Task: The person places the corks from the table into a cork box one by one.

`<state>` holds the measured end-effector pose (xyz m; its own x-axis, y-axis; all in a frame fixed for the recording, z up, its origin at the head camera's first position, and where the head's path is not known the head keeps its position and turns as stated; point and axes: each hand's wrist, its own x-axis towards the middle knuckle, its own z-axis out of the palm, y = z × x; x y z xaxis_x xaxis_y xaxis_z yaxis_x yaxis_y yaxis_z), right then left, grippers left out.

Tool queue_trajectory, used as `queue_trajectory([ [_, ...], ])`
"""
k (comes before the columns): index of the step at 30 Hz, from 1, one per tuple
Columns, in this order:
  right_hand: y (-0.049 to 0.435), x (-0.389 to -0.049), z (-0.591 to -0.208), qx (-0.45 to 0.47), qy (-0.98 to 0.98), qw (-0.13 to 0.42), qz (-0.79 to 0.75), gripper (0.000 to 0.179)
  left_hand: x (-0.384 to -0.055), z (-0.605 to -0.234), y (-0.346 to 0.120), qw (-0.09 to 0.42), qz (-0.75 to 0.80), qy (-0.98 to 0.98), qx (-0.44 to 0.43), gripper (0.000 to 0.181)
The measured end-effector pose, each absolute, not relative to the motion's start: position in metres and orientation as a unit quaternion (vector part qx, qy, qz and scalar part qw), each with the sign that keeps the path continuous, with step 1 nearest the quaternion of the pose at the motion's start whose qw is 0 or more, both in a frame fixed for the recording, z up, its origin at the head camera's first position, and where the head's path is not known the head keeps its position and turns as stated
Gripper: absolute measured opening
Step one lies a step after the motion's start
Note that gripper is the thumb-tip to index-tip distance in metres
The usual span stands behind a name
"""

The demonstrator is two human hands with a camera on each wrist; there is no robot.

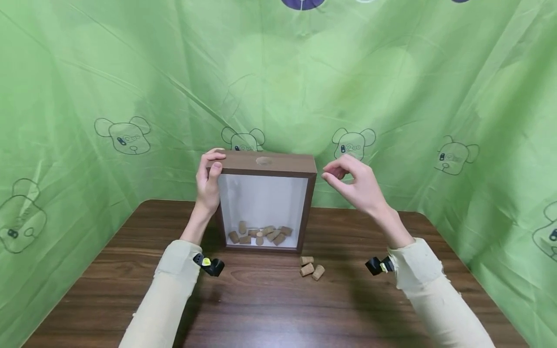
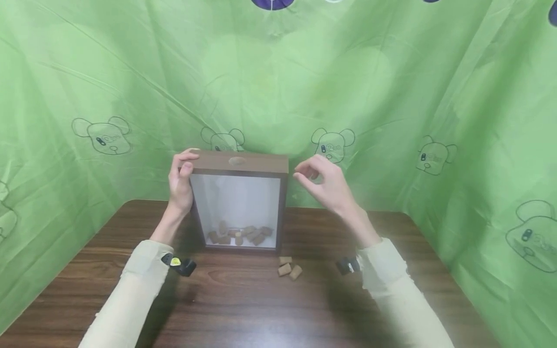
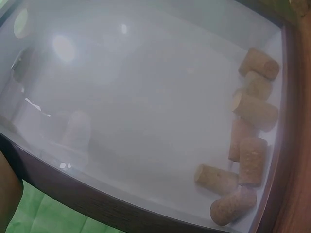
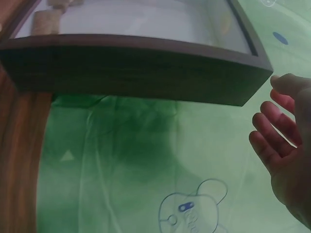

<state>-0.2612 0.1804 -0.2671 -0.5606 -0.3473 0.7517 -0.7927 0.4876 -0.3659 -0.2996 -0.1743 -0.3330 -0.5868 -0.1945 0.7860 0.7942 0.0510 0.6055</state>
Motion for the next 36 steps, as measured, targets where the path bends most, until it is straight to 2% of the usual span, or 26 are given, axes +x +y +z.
queue_trajectory([
  [7,0.191,-0.259,-0.285,0.365,-0.810,0.295,0.353,0.013,-0.293,-0.327,-0.174,0.381,-0.641,-0.622,-0.239,0.039],
  [13,0.193,-0.255,-0.306,0.380,-0.824,0.254,0.335,0.011,-0.277,-0.316,-0.168,0.373,-0.650,-0.622,-0.226,0.040],
  [18,0.193,-0.250,-0.324,0.386,-0.836,0.227,0.317,0.011,-0.288,-0.325,-0.171,0.372,-0.649,-0.624,-0.225,0.038],
  [27,0.192,-0.241,-0.354,0.391,-0.857,0.154,0.300,0.014,-0.299,-0.332,-0.175,0.388,-0.637,-0.619,-0.245,0.045],
  [36,0.193,-0.234,-0.391,0.416,-0.859,0.072,0.290,0.018,-0.289,-0.324,-0.172,0.379,-0.642,-0.626,-0.230,0.039],
])
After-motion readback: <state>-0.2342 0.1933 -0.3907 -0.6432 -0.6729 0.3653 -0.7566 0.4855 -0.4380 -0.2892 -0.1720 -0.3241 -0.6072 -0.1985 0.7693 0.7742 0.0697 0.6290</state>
